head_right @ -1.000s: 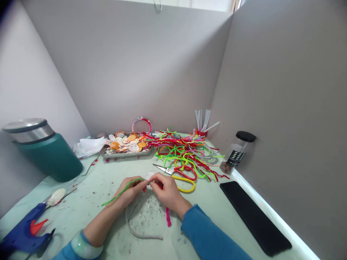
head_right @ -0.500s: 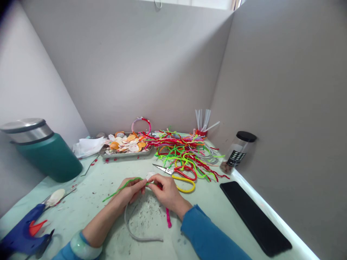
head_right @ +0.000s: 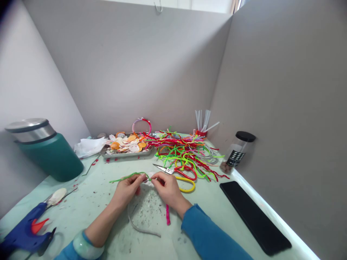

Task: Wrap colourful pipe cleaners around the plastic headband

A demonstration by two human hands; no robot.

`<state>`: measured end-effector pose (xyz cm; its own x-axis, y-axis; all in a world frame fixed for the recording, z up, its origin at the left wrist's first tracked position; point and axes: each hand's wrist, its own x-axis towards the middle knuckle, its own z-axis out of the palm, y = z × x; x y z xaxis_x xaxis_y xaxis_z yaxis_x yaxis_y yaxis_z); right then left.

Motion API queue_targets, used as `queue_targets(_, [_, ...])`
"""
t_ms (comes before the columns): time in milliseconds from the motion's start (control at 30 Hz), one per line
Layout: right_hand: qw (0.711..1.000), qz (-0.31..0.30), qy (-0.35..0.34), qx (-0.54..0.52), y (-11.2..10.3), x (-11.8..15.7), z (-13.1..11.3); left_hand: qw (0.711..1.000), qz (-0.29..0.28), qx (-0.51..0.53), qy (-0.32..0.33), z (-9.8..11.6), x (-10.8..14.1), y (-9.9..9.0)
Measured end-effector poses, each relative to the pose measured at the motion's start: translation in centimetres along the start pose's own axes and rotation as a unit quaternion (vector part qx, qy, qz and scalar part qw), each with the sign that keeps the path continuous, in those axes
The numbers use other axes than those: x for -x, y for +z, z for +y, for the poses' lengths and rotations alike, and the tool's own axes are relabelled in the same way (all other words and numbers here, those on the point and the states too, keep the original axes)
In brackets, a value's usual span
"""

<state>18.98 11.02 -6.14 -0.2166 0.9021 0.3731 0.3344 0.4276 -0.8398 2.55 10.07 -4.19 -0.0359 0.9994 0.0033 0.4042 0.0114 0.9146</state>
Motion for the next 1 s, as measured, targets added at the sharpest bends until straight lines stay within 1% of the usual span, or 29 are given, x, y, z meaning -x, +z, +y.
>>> queue_targets(67, [1.0, 0.008, 0.015, -0.005, -0.01, -0.11, 0.16, 0.999, 0.009, 0.004, 0.045, -0.11, -0.02, 0.0])
queue_targets(133, [0.999, 0.014, 0.025, -0.014, -0.05, -0.2, 0.21, 0.993, 0.014, -0.005, 0.115, -0.27, -0.02, 0.08])
queue_targets(233, [0.999, 0.012, 0.031, -0.027, -0.08, -0.24, 0.17, 0.972, 0.021, -0.044, 0.231, -0.59, -0.03, 0.25])
queue_targets(300, [0.999, 0.009, 0.031, -0.032, -0.05, -0.21, 0.15, 0.956, 0.025, -0.073, 0.282, -0.79, -0.07, 0.34])
queue_targets(333, [0.999, 0.007, 0.031, -0.034, -0.03, -0.18, 0.16, 0.951, 0.026, -0.086, 0.297, -0.87, -0.09, 0.36])
queue_targets(467, [0.999, -0.002, 0.027, -0.043, 0.05, -0.09, 0.31, 0.943, 0.034, -0.117, 0.31, -0.97, -0.14, 0.36])
queue_targets(633, [0.999, -0.016, 0.017, -0.042, 0.02, -0.1, 0.24, 0.942, 0.033, -0.124, 0.311, -0.84, -0.09, 0.33])
queue_targets(1000, [0.999, -0.025, 0.009, -0.04, -0.02, 0.03, 0.15, 0.95, 0.021, -0.146, 0.274, -0.52, 0.19, 0.19])
